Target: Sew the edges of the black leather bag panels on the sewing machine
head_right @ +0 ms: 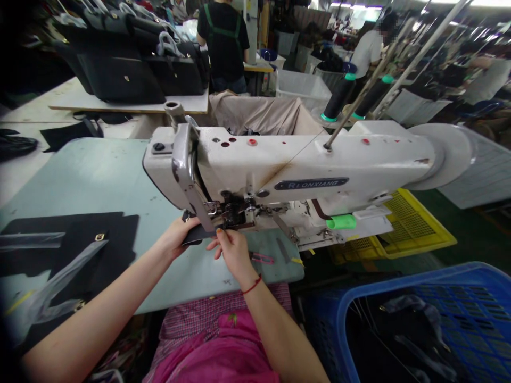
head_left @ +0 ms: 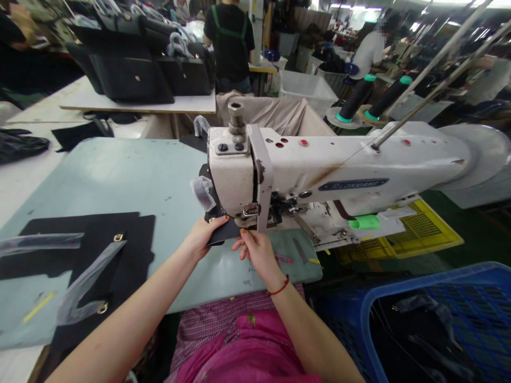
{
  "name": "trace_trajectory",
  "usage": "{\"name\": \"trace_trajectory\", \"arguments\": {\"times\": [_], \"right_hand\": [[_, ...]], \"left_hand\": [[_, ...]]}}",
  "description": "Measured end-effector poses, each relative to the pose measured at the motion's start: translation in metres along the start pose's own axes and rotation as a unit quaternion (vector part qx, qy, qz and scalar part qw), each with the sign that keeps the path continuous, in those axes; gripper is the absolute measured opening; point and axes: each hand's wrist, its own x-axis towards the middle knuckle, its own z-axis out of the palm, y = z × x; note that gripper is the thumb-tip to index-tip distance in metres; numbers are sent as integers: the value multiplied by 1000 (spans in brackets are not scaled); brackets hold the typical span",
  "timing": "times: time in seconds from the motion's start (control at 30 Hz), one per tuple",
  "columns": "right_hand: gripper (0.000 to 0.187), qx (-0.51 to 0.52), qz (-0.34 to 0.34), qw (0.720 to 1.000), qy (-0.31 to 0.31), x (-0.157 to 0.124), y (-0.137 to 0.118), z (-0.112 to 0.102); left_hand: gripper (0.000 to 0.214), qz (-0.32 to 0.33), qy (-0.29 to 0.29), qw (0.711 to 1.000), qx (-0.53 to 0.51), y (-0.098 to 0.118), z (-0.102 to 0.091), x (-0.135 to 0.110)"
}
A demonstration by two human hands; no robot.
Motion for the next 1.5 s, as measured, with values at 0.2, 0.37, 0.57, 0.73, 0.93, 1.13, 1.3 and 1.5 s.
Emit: {"name": "trace_trajectory", "arguments": {"times": [0.2, 0.37, 0.57, 0.73, 0.93, 1.13, 1.3, 1.5], "right_hand": [[49, -45, -32, 998, 25, -3, -1, 3], [50, -71, -64, 994, 50, -6, -1, 3], [46, -44, -66, 996, 46, -10, 4, 6], [47, -21, -55, 996, 59, -9, 5, 9], [49, -27, -57, 996, 70, -8, 3, 11], [50, -1, -43, 995, 91, -4, 5, 18], [48, 29, -20, 994, 104, -3, 3, 27], [43, 73, -7, 989, 126, -1, 0, 37]], "left_hand": [[41, -97, -42, 994, -8, 1, -9, -9], [36, -123, -92, 987, -38, 0, -17, -15], [37, -82, -88, 990, 71, 11, -17, -15], [35, -54, -119, 988, 83, 13, -19, -14], [32, -47, -131, 987, 85, 13, -20, -11], [31, -37, -145, 985, 80, 16, -19, -8], [29, -31, -164, 983, 82, 16, -22, -3], [30, -40, -156, 985, 61, 18, -23, 2]]}}
